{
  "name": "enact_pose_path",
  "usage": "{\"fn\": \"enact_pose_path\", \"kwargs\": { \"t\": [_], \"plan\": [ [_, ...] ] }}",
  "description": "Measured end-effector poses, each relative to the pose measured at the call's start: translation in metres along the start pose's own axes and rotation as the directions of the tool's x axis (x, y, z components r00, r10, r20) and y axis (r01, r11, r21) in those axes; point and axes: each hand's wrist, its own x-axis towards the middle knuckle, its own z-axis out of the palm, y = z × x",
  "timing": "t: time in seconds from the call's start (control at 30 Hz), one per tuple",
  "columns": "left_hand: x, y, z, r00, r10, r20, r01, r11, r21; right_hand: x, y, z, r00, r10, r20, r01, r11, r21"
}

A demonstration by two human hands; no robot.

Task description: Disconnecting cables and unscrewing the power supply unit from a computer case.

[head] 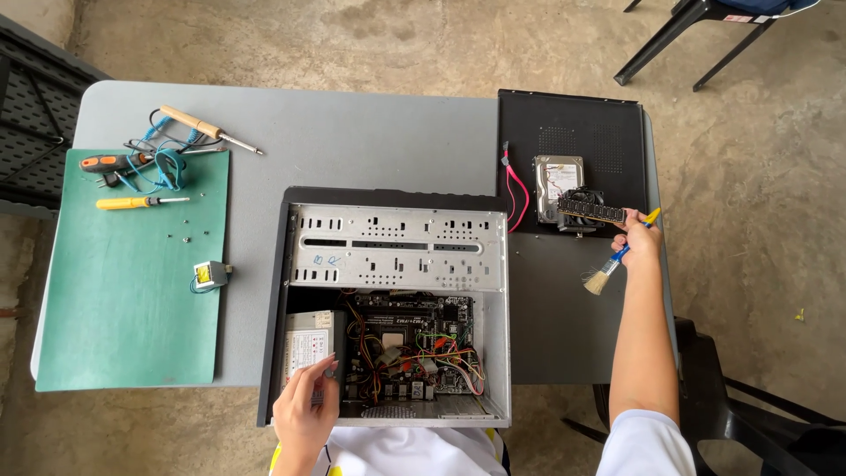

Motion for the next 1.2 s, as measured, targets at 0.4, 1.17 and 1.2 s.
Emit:
{"fn": "enact_pose_path", "kwargs": {
  "t": [0.4,1.17,1.2],
  "plan": [
    [-0.002,-0.003,0.000,1.000,0.003,0.018,-0.005,0.996,0.090,-0.068,0.018,-0.029,0.964,-0.187,-0.188,0.194,0.981,0.020],
    [0.001,-0.004,-0.013,0.982,0.123,0.144,-0.132,0.990,0.054,-0.025,0.172,-0.010,0.961,-0.269,0.057,0.234,0.692,-0.683],
    [0.001,-0.003,-0.013,0.983,0.114,0.141,-0.122,0.991,0.050,-0.016,0.189,-0.008,0.950,-0.288,0.119,0.286,0.656,-0.699]
  ]
}}
